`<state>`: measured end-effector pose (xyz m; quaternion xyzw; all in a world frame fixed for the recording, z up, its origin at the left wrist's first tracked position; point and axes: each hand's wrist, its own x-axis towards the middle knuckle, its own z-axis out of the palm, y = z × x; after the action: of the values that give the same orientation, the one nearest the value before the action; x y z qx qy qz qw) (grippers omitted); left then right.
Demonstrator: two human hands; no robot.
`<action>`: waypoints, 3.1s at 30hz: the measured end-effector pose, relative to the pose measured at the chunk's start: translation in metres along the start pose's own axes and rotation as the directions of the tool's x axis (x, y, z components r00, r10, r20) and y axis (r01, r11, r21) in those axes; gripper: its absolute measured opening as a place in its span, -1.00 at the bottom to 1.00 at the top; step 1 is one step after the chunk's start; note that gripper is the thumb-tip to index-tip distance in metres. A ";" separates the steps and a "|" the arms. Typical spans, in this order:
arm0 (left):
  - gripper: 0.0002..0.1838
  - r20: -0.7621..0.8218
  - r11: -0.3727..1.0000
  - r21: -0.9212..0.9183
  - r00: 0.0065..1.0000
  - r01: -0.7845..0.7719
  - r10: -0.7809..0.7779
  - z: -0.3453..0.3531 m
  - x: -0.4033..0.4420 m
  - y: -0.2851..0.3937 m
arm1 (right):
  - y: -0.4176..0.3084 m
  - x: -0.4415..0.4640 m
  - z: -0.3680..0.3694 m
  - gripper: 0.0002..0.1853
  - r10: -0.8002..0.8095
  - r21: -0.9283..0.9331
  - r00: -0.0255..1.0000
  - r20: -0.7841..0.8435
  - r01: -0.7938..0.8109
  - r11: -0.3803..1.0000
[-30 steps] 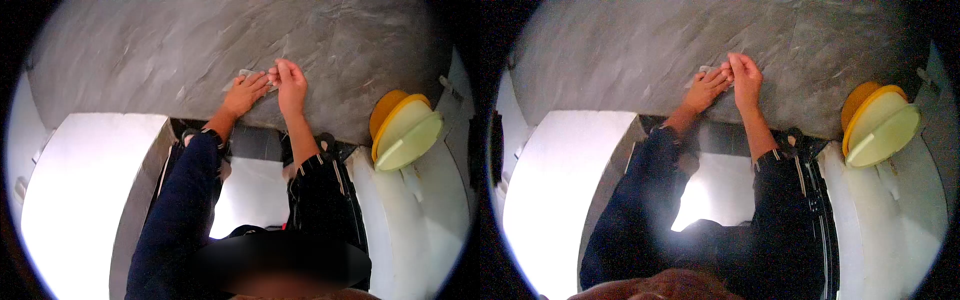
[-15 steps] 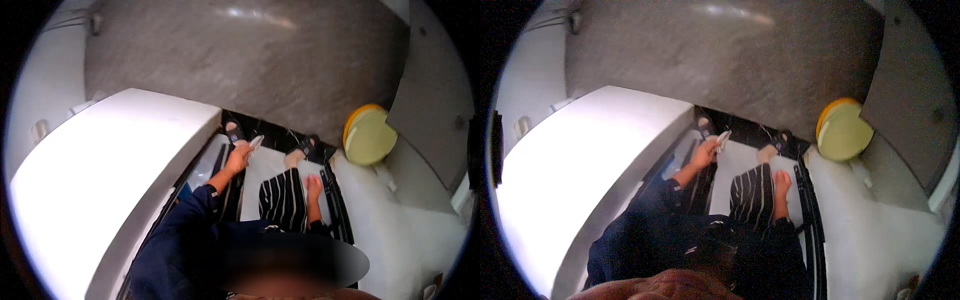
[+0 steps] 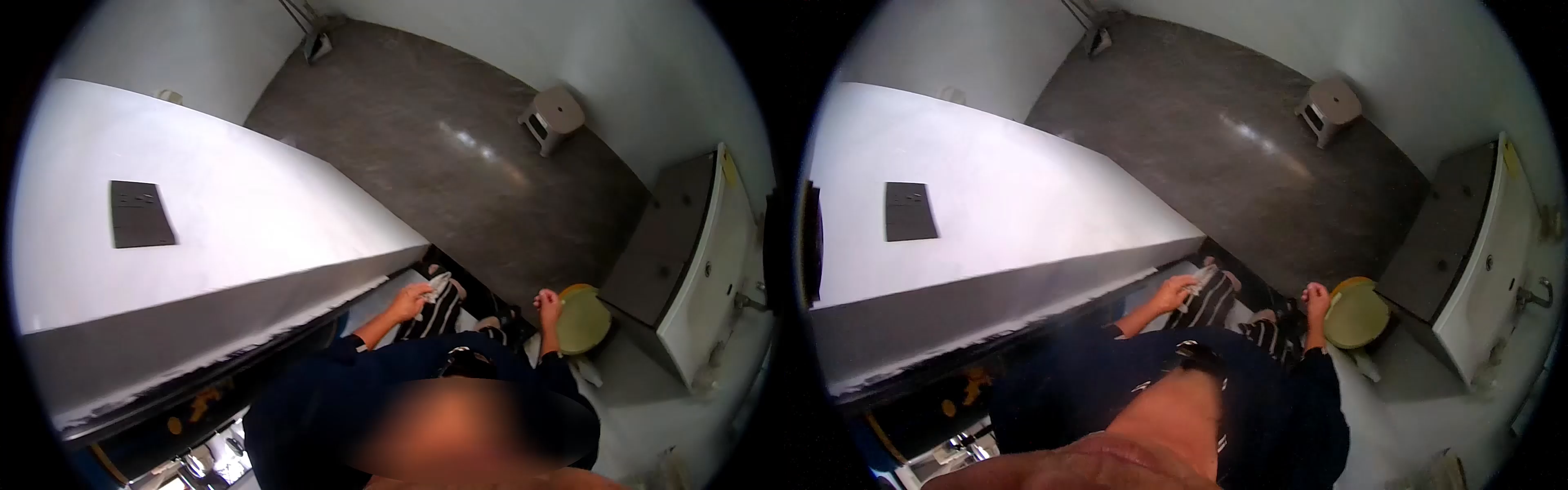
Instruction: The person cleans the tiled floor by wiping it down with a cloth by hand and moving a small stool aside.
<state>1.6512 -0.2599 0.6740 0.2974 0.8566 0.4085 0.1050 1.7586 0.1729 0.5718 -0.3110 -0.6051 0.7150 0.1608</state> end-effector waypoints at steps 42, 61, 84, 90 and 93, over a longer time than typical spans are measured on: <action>-0.70 -0.607 0.879 -0.470 0.695 0.077 -0.385 -0.213 0.016 0.097 | -0.414 -0.006 0.604 -0.75 0.209 -0.044 0.594 0.777 -0.280 0.959; -0.63 -0.415 0.720 -0.477 0.594 0.503 -0.690 -0.391 -0.037 0.033 | -0.573 -0.143 1.069 -0.67 -0.918 0.663 0.156 0.366 0.648 0.375; -0.57 -0.298 0.658 -0.554 0.617 0.510 -0.728 -0.214 0.056 -0.023 | -0.086 0.281 0.708 -0.61 0.252 -0.681 0.788 0.562 0.267 0.682; -0.56 -0.600 0.875 -0.360 0.638 0.324 -0.483 -0.235 0.065 -0.037 | -0.081 0.261 0.570 -0.67 0.446 -0.627 0.453 0.772 0.658 0.416; -0.58 -0.683 0.910 -0.296 0.601 0.290 -0.414 -0.346 0.105 0.013 | -0.140 0.211 0.625 -0.70 0.413 -0.565 0.387 0.824 0.514 0.646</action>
<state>1.4266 -0.4116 0.9139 -0.0756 0.8326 0.5290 -0.1459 1.1795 -0.1469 0.7003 0.1250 -0.8349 0.4271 -0.3240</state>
